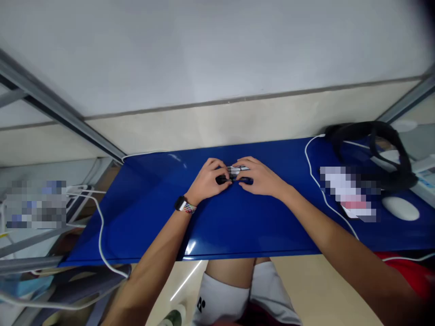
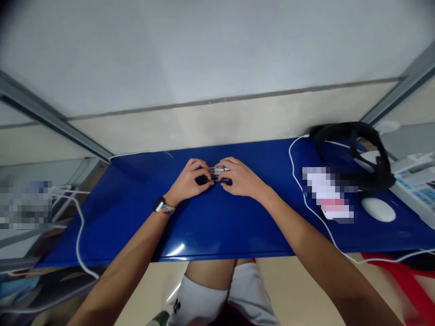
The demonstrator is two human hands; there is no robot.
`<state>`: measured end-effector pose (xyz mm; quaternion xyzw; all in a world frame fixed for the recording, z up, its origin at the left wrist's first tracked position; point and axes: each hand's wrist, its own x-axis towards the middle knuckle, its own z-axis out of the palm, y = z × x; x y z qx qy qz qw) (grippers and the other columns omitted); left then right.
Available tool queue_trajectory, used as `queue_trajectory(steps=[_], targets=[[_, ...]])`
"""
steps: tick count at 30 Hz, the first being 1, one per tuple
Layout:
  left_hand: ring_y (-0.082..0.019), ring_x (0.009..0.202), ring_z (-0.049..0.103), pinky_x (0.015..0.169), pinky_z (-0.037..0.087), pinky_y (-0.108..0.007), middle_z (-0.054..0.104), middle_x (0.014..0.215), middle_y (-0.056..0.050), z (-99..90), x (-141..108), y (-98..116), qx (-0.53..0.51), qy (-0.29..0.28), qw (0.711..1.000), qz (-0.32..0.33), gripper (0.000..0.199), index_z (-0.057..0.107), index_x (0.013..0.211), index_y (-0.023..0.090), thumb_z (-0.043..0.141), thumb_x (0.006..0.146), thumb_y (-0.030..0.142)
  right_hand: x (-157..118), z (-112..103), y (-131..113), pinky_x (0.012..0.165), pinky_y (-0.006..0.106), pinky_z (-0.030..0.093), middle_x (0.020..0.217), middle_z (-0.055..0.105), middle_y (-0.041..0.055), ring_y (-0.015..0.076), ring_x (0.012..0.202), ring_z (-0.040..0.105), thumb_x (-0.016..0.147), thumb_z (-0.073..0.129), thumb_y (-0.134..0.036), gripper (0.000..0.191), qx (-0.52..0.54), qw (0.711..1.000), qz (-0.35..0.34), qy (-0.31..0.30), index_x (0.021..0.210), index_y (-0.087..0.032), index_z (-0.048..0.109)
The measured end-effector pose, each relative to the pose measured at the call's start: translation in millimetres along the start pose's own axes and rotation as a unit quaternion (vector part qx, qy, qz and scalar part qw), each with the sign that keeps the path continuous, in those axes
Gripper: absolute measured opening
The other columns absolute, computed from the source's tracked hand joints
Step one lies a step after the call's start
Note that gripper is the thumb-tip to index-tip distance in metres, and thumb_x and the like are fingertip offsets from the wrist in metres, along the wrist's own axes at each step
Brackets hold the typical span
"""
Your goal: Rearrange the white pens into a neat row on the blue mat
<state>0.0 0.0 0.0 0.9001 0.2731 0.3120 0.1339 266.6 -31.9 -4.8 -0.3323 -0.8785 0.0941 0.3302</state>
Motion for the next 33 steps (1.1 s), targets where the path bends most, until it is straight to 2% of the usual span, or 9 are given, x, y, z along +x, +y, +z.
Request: queue_trajectory(steps=[6,9,12,14,16,19,24,30,33], targets=[[-0.031,0.129,0.060,0.114,0.053,-0.053,0.074,0.119,-0.008,0.1,0,-1,-0.007,-0.014,1.000,0.010,0.014,0.077,0.099,0.024,0.087,0.089,0.023,-1,0,1,0.119,0.063,0.055,0.144,0.073,0.0116,0.0385,0.145,0.059,0.089,0.082,-0.018,0.014,-0.012,1.000,0.007,-0.012,0.101,-0.026,0.083],[-0.032,0.129,0.060,0.114,0.053,-0.054,0.075,0.118,-0.008,0.3,1,0,-0.014,-0.021,1.000,0.006,0.012,0.077,0.095,0.024,0.087,0.089,0.024,-1,1,1,0.121,0.063,0.053,0.141,0.075,0.0092,0.0387,0.147,0.058,0.089,0.080,-0.014,0.013,-0.007,1.000,0.013,-0.018,0.094,-0.026,0.081],[-0.032,0.128,0.061,0.114,0.053,-0.054,0.076,0.117,-0.007,-0.5,2,4,-0.026,-0.016,1.000,0.002,0.012,0.074,0.092,0.023,0.085,0.089,0.022,1,2,0,0.120,0.061,0.053,0.134,0.079,0.0061,0.0361,0.145,0.061,0.089,0.076,-0.012,0.015,0.022,1.000,0.018,0.004,0.091,-0.027,0.078],[-0.031,0.130,0.061,0.116,0.051,-0.055,0.078,0.116,-0.006,-2.2,3,8,-0.034,-0.001,0.999,-0.005,0.013,0.071,0.094,0.024,0.083,0.090,0.020,3,2,-1,0.117,0.058,0.055,0.127,0.081,0.0055,0.0343,0.138,0.064,0.093,0.076,-0.015,0.013,0.040,0.999,0.021,0.030,0.094,-0.027,0.077],[-0.030,0.130,0.062,0.117,0.050,-0.054,0.079,0.112,-0.005,-4.3,4,10,-0.044,0.024,0.999,-0.017,0.012,0.069,0.094,0.024,0.079,0.092,0.017,4,-1,-1,0.108,0.054,0.058,0.114,0.082,0.0053,0.0319,0.123,0.069,0.097,0.075,-0.018,0.010,0.047,0.996,0.030,0.066,0.099,-0.028,0.077],[-0.028,0.122,0.064,0.110,0.053,-0.050,0.078,0.107,-0.004,-6.3,5,11,-0.051,0.063,0.996,-0.041,0.010,0.068,0.096,0.024,0.074,0.094,0.017,5,-3,2,0.092,0.046,0.058,0.098,0.080,0.0046,0.0288,0.101,0.069,0.101,0.076,-0.025,0.005,0.038,0.990,0.056,0.127,0.103,-0.028,0.079],[-0.025,0.106,0.066,0.096,0.054,-0.042,0.077,0.105,-0.004,-3.5,5,7,-0.054,0.082,0.993,-0.071,0.013,0.073,0.110,0.024,0.076,0.098,0.024,4,-4,8,0.090,0.045,0.056,0.098,0.082,0.0042,0.0282,0.098,0.070,0.101,0.078,-0.029,0.005,0.055,0.983,0.085,0.155,0.105,-0.029,0.082],[-0.026,0.104,0.064,0.096,0.053,-0.045,0.075,0.105,-0.006,1.7,3,2,-0.022,0.084,0.994,-0.060,0.016,0.081,0.117,0.026,0.072,0.104,0.028,4,-7,7,0.094,0.049,0.057,0.100,0.084,0.0041,0.0296,0.099,0.071,0.103,0.074,-0.036,0.011,0.065,0.978,0.132,0.150,0.102,-0.031,0.084],[-0.025,0.105,0.066,0.096,0.054,-0.044,0.076,0.108,-0.006,0.0,3,1,-0.022,0.098,0.993,-0.069,0.014,0.080,0.113,0.025,0.071,0.103,0.026,4,-9,9,0.094,0.049,0.059,0.100,0.084,0.0039,0.0286,0.097,0.075,0.105,0.070,-0.045,0.022,0.145,0.954,0.191,0.179,0.099,-0.029,0.084]])
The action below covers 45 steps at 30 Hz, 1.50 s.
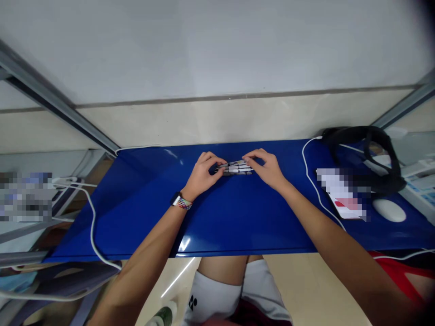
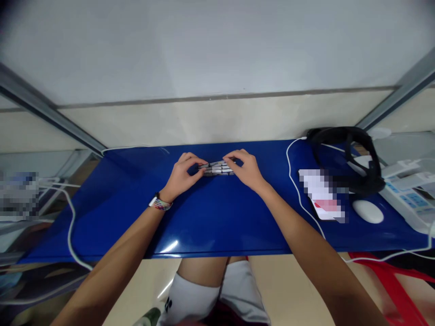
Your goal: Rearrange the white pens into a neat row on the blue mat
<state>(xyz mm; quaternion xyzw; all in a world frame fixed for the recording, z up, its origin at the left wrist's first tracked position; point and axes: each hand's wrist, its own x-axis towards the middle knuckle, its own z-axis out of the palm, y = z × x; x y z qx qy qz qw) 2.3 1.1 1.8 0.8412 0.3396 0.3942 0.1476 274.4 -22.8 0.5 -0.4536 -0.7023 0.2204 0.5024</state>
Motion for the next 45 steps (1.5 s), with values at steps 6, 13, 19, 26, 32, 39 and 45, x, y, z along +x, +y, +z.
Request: queue_trajectory(steps=[6,13,19,26,32,39,45], targets=[[-0.025,0.105,0.072,0.097,0.056,-0.044,0.082,0.110,-0.006,-1.3,1,0,-0.040,0.031,0.999,-0.009,0.013,0.080,0.113,0.024,0.073,0.104,0.029,6,-2,6,0.076,0.041,0.063,0.082,0.080,0.0034,0.0229,0.075,0.074,0.089,0.086,-0.059,0.035,0.178,0.975,0.132,0.023,0.098,-0.026,0.085],[-0.023,0.100,0.076,0.095,0.060,-0.043,0.084,0.110,-0.007,-0.2,2,0,-0.102,0.073,0.990,-0.059,0.014,0.085,0.111,0.025,0.077,0.102,0.033,7,-1,5,0.072,0.038,0.065,0.080,0.080,0.0023,0.0201,0.068,0.075,0.077,0.098,-0.052,0.033,0.260,0.949,0.178,0.026,0.089,-0.024,0.084],[-0.023,0.092,0.076,0.087,0.060,-0.038,0.084,0.099,-0.006,1.0,3,0,-0.185,0.033,0.971,-0.145,0.025,0.086,0.102,0.023,0.079,0.100,0.047,7,-3,3,0.077,0.045,0.068,0.078,0.081,0.0039,0.0257,0.073,0.080,0.075,0.100,-0.048,0.030,0.226,0.962,0.152,0.032,0.088,-0.025,0.086],[-0.015,0.056,0.057,0.062,0.047,-0.032,0.062,0.056,-0.002,2.7,3,-2,-0.188,0.042,0.962,-0.194,0.074,0.068,0.060,0.021,0.048,0.111,0.071,6,0,-1,0.085,0.049,0.070,0.083,0.082,0.0038,0.0279,0.081,0.083,0.076,0.099,-0.053,0.033,0.231,0.962,0.144,0.013,0.091,-0.027,0.085],[-0.017,0.067,0.067,0.067,0.054,-0.031,0.072,0.076,0.001,4.4,2,-6,-0.242,0.032,0.956,-0.161,0.043,0.077,0.119,0.025,0.085,0.093,0.059,6,0,8,0.081,0.044,0.071,0.082,0.081,0.0039,0.0246,0.076,0.081,0.077,0.100,-0.050,0.033,0.252,0.953,0.167,0.036,0.091,-0.025,0.085],[-0.017,0.066,0.069,0.075,0.057,-0.034,0.071,0.066,-0.006,5.0,1,-10,-0.218,0.004,0.956,-0.198,0.078,0.075,0.069,0.020,0.037,0.113,0.073,7,-1,10,0.079,0.043,0.071,0.082,0.082,0.0039,0.0247,0.075,0.082,0.072,0.102,-0.055,0.040,0.259,0.948,0.183,0.031,0.092,-0.024,0.084],[-0.015,0.066,0.068,0.065,0.053,-0.029,0.068,0.077,0.003,3.3,3,-13,-0.267,0.044,0.947,-0.174,0.048,0.076,0.119,0.025,0.092,0.086,0.057,7,-1,12,0.076,0.038,0.068,0.083,0.082,0.0035,0.0224,0.074,0.081,0.073,0.102,-0.054,0.040,0.270,0.945,0.181,0.038,0.091,-0.023,0.084]])
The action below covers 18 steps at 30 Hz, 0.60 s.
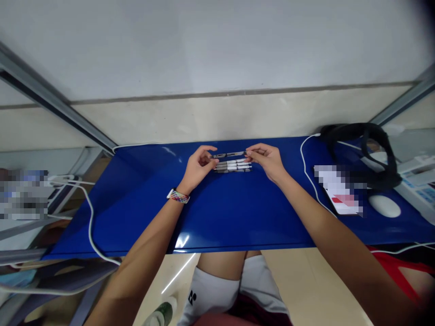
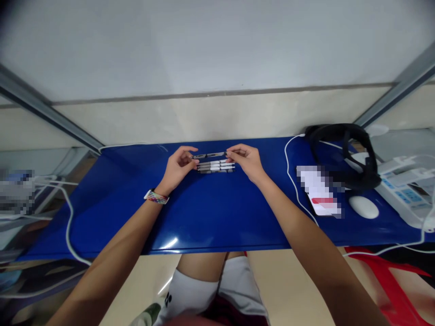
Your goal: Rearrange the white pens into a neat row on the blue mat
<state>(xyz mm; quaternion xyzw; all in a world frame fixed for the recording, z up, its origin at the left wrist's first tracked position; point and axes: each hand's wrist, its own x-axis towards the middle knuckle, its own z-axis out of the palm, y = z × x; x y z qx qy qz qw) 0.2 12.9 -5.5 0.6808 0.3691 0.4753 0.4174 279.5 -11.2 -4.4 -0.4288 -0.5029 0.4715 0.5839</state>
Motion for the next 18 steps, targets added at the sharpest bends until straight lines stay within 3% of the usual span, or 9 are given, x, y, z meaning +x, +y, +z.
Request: queue_trajectory(steps=[2,5,7,9,11,14,18], targets=[[-0.015,0.065,0.067,0.066,0.053,-0.030,0.070,0.073,0.001,-1.2,1,-1,0.016,0.007,1.000,-0.001,0.038,0.079,0.099,0.022,0.085,0.092,0.059,1,-1,0,0.074,0.037,0.068,0.083,0.082,0.0037,0.0216,0.073,0.081,0.073,0.102,-0.055,0.041,0.005,1.000,0.005,0.006,0.091,-0.023,0.084],[-0.016,0.062,0.066,0.067,0.053,-0.031,0.071,0.064,-0.003,-2.8,2,-2,0.061,0.004,0.998,-0.007,0.060,0.073,0.068,0.020,0.063,0.105,0.066,1,-1,1,0.074,0.038,0.069,0.084,0.083,0.0044,0.0217,0.072,0.081,0.073,0.101,-0.056,0.041,0.006,1.000,0.016,0.009,0.092,-0.023,0.084],[-0.016,0.062,0.066,0.067,0.054,-0.031,0.071,0.064,-0.003,-3.0,2,-3,0.064,0.001,0.998,-0.008,0.057,0.076,0.074,0.020,0.061,0.106,0.065,0,-1,1,0.075,0.039,0.070,0.085,0.084,0.0045,0.0221,0.073,0.082,0.075,0.100,-0.055,0.040,0.004,1.000,0.022,0.004,0.093,-0.024,0.084],[-0.016,0.063,0.067,0.066,0.054,-0.030,0.071,0.069,0.000,-2.5,2,-5,0.035,0.005,0.999,-0.004,0.036,0.080,0.101,0.022,0.076,0.099,0.058,-1,0,1,0.076,0.039,0.070,0.086,0.084,0.0046,0.0220,0.074,0.082,0.076,0.099,-0.055,0.039,0.003,1.000,0.025,0.002,0.094,-0.024,0.084],[-0.015,0.064,0.068,0.064,0.054,-0.029,0.071,0.073,0.002,-1.6,2,-7,0.006,0.005,1.000,-0.001,0.039,0.076,0.117,0.024,0.090,0.088,0.047,-2,1,1,0.075,0.038,0.070,0.085,0.084,0.0046,0.0214,0.073,0.082,0.076,0.099,-0.054,0.039,0.005,1.000,0.026,0.002,0.094,-0.023,0.083],[-0.015,0.066,0.068,0.065,0.054,-0.029,0.072,0.075,0.001,-1.0,3,-10,0.006,0.012,1.000,-0.010,0.031,0.075,0.105,0.022,0.091,0.086,0.041,-2,2,3,0.075,0.036,0.070,0.085,0.084,0.0044,0.0209,0.073,0.082,0.077,0.099,-0.054,0.039,0.012,1.000,0.028,-0.006,0.095,-0.023,0.083],[-0.016,0.068,0.069,0.069,0.055,-0.030,0.076,0.075,-0.001,-3.0,4,-9,0.029,0.043,0.998,-0.023,0.030,0.078,0.095,0.020,0.087,0.090,0.049,-1,2,5,0.077,0.036,0.070,0.086,0.083,0.0034,0.0216,0.076,0.083,0.073,0.102,-0.050,0.040,0.025,0.999,0.026,-0.030,0.095,-0.023,0.082]])
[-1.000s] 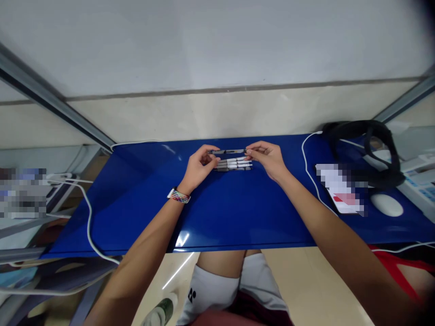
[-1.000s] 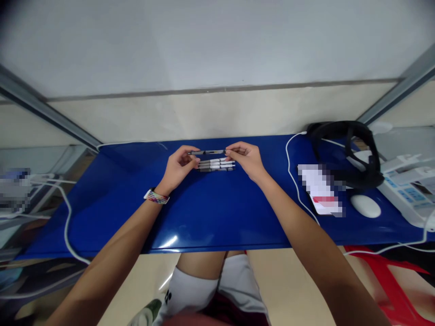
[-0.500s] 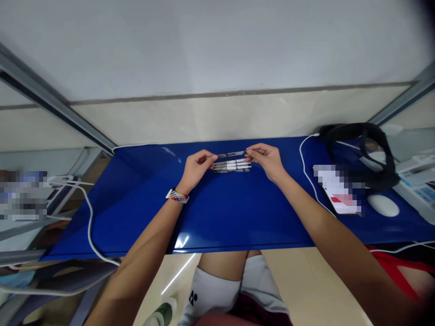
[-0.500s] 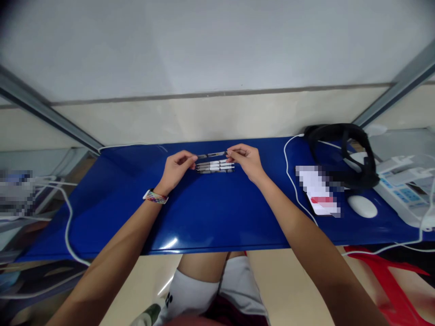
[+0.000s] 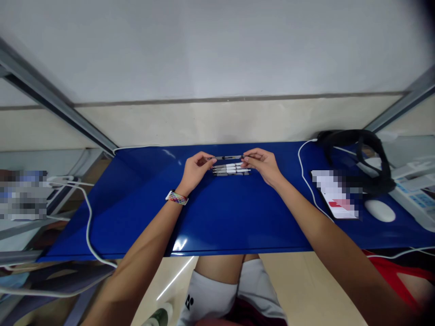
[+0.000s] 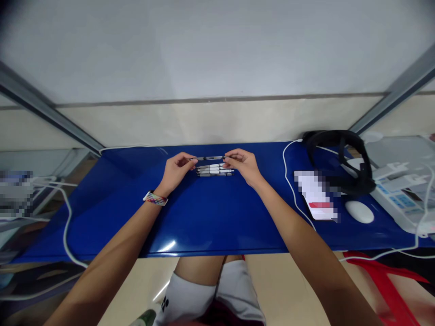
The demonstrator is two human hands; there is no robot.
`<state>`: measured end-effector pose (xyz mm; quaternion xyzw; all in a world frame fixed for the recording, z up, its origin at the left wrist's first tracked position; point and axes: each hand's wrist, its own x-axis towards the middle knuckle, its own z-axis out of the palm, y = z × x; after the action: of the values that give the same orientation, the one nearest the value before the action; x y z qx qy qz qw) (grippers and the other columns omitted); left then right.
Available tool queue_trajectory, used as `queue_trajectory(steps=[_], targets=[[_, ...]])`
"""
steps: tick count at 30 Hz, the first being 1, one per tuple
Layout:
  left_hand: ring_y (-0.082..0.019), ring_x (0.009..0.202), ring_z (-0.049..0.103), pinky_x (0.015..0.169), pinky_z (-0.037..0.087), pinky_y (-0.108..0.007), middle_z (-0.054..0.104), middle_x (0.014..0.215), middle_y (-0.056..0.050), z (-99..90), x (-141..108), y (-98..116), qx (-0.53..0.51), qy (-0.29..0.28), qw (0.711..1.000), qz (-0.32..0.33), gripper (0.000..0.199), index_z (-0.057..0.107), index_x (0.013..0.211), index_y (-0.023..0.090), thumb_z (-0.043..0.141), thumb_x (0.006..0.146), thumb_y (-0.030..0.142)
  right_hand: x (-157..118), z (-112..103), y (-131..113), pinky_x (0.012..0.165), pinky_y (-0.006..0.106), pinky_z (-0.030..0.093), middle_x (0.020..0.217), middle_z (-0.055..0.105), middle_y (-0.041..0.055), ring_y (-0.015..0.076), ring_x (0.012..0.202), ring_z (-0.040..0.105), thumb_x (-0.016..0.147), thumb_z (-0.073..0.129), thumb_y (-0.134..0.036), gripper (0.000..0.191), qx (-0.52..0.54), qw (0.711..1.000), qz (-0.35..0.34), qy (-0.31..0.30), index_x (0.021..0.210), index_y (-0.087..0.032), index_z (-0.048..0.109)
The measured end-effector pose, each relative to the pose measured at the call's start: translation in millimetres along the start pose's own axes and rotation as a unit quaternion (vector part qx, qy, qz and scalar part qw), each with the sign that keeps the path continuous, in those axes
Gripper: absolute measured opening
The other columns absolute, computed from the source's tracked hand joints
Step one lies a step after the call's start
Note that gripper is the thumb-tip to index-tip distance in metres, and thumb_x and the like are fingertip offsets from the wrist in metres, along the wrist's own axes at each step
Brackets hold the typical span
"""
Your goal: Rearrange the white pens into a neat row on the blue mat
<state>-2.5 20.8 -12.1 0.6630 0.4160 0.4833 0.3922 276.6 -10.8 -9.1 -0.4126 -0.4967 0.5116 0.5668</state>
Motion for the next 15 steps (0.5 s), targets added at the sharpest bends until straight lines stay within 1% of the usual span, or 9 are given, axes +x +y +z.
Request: queue_trajectory(steps=[2,5,7,8,10,13,15], targets=[[-0.016,0.066,0.067,0.067,0.053,-0.028,0.074,0.071,-0.002,-1.9,1,1,0.021,0.008,1.000,-0.002,0.038,0.078,0.083,0.019,0.081,0.094,0.055,0,1,1,0.078,0.036,0.069,0.083,0.082,0.0022,0.0218,0.077,0.083,0.071,0.104,-0.047,0.040,0.006,1.000,-0.012,-0.003,0.094,-0.023,0.081],[-0.014,0.060,0.063,0.064,0.050,-0.027,0.069,0.063,-0.003,-4.0,2,1,0.047,0.021,0.999,0.010,0.059,0.069,0.063,0.019,0.069,0.101,0.064,0,0,0,0.077,0.036,0.068,0.080,0.080,0.0013,0.0218,0.076,0.082,0.071,0.104,-0.046,0.039,0.013,1.000,-0.020,-0.002,0.091,-0.023,0.080],[-0.013,0.058,0.062,0.062,0.050,-0.027,0.067,0.060,-0.003,-4.3,3,0,0.045,0.029,0.998,0.016,0.065,0.066,0.060,0.019,0.065,0.103,0.068,0,-1,-1,0.077,0.036,0.068,0.081,0.080,0.0016,0.0217,0.076,0.082,0.072,0.104,-0.045,0.038,0.024,1.000,-0.015,-0.004,0.093,-0.023,0.081],[-0.013,0.058,0.062,0.062,0.050,-0.026,0.067,0.060,-0.003,-4.2,3,-1,0.035,0.033,0.999,0.013,0.064,0.066,0.061,0.019,0.066,0.103,0.068,0,-2,-2,0.077,0.037,0.068,0.082,0.080,0.0018,0.0216,0.076,0.082,0.072,0.103,-0.045,0.037,0.033,0.999,-0.011,-0.003,0.093,-0.023,0.081],[-0.013,0.059,0.064,0.061,0.052,-0.025,0.068,0.063,-0.002,-4.1,4,-2,0.003,0.041,0.999,0.002,0.055,0.071,0.071,0.019,0.073,0.099,0.066,1,-4,-3,0.078,0.038,0.069,0.085,0.081,0.0023,0.0212,0.075,0.080,0.072,0.103,-0.044,0.036,0.055,0.998,-0.005,0.003,0.094,-0.024,0.082],[-0.013,0.061,0.066,0.062,0.055,-0.024,0.070,0.068,0.000,-5.0,5,-3,-0.041,0.052,0.998,-0.012,0.037,0.081,0.097,0.020,0.085,0.091,0.056,3,-8,-3,0.081,0.041,0.069,0.086,0.080,0.0020,0.0201,0.074,0.078,0.072,0.102,-0.042,0.034,0.077,0.997,-0.005,0.017,0.093,-0.024,0.082],[-0.013,0.062,0.068,0.062,0.056,-0.024,0.072,0.072,0.000,-6.1,6,-3,-0.058,0.060,0.996,-0.012,0.035,0.082,0.109,0.021,0.088,0.089,0.049,5,-11,-3,0.082,0.042,0.069,0.086,0.079,0.0019,0.0194,0.073,0.077,0.073,0.100,-0.040,0.031,0.078,0.997,-0.008,0.027,0.092,-0.024,0.082]])
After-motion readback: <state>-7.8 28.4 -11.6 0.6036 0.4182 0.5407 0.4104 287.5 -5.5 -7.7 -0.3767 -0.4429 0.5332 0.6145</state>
